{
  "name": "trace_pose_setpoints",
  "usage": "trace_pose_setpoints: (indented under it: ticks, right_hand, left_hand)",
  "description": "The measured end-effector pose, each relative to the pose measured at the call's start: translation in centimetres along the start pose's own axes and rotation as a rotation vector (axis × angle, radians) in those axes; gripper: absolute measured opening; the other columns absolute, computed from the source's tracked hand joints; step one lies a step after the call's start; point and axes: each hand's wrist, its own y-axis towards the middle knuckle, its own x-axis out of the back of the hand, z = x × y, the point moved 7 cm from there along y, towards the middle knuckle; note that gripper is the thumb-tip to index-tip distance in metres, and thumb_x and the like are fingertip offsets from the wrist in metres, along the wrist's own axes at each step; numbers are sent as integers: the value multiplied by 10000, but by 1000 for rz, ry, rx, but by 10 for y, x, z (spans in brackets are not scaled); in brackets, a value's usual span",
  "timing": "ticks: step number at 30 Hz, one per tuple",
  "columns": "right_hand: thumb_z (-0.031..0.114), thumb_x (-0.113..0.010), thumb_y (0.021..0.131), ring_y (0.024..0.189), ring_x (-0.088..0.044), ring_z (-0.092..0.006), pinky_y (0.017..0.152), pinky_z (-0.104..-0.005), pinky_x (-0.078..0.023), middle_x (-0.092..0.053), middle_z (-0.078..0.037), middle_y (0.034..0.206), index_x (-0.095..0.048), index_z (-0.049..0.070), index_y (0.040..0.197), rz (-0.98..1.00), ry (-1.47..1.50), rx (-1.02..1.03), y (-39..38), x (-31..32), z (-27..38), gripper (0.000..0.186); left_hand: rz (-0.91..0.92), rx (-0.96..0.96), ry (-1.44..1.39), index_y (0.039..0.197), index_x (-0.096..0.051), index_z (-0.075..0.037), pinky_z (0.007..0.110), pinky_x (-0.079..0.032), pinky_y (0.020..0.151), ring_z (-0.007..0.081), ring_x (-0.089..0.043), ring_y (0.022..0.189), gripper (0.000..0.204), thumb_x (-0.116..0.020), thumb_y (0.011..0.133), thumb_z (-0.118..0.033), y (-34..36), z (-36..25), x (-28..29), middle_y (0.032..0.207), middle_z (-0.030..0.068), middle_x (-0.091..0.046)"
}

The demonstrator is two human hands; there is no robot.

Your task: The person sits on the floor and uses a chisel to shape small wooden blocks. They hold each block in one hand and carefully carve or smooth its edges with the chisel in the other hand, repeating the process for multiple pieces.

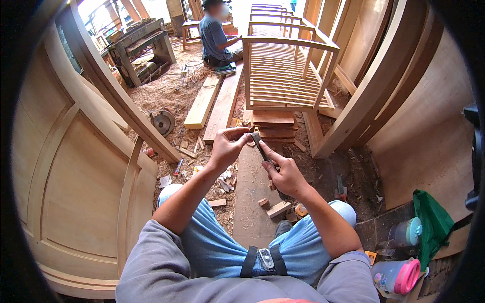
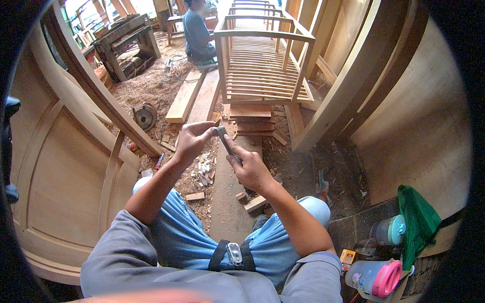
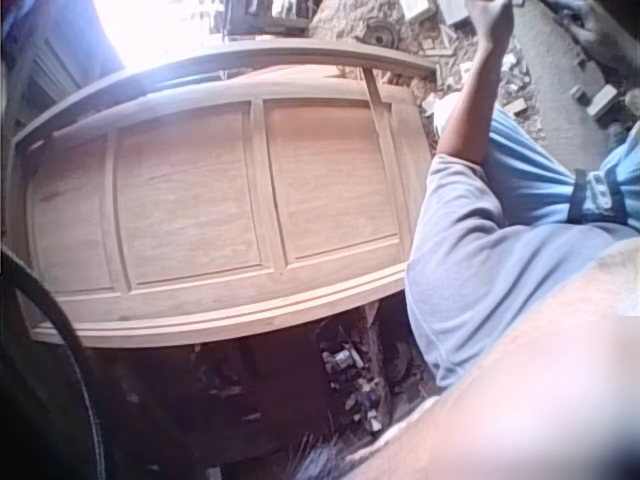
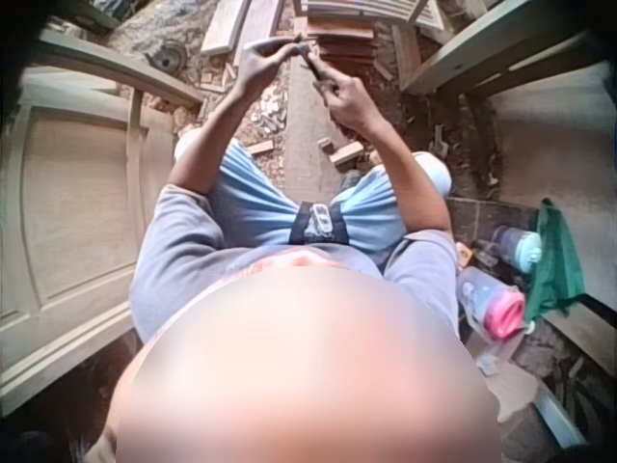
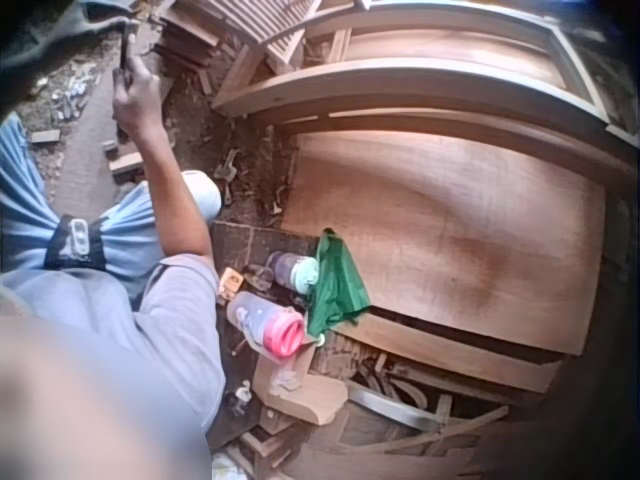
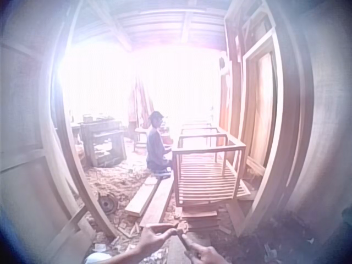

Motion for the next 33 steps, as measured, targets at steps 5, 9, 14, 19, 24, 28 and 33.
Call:
trace_pose_setpoints:
  ticks: [5,9,14,19,24,28,33]
  right_hand:
    - [123,-608,1018,592,-477,-98,585,-327,-460,-554,-110,633,-456,136,1563,2,92,-43,0,-4,-4,566]
    - [137,-595,1039,591,-466,-73,562,-295,-439,-510,1,635,-411,158,1594,27,250,-54,0,-9,-6,586]
    - [148,-569,1069,622,-484,-66,571,-281,-448,-508,55,685,-370,176,1617,89,465,-140,-1,-15,-5,584]
    - [136,-591,1051,622,-493,-67,590,-289,-473,-518,23,672,-414,183,1596,31,323,-97,-4,-9,4,576]
    - [115,-623,1008,813,-752,-381,713,-418,-544,-660,-337,881,-463,197,1557,-82,-91,97,-1,1,13,577]
    - [117,-621,1015,769,-755,-348,677,-421,-553,-717,-275,856,-435,194,1572,-76,-120,103,1,1,12,592]
    - [115,-601,1036,578,-537,-75,515,-331,-483,-562,-39,647,-444,186,1577,37,363,-141,-3,-9,-2,568]
  left_hand:
    - [-6,-15,-33,1178,-718,75,281,-592,843,159,-749,925,282,-742,952,-91,0,-3,0,1018,139,-779]
    - [2,-12,-80,1184,-713,79,277,-589,849,154,-745,933,274,-728,961,-80,-1,-4,-1,1027,135,-777]
    - [16,8,-52,1193,-708,85,287,-580,875,161,-735,965,287,-724,969,-94,0,-4,0,1043,132,-774]
    - [27,5,-114,1197,-708,85,292,-577,866,158,-732,962,302,-727,970,-114,1,-6,-1,1045,128,-774]
    - [17,-19,-110,1210,-719,59,264,-559,814,131,-722,933,305,-727,970,-130,2,-5,1,1059,99,-779]
    - [30,-25,-84,1212,-706,80,295,-577,869,156,-730,961,323,-730,972,-135,1,-4,0,1068,123,-774]
    - [37,-8,-78,1213,-705,75,296,-576,877,154,-726,968,331,-737,975,-152,-1,-6,-1,1068,125,-772]
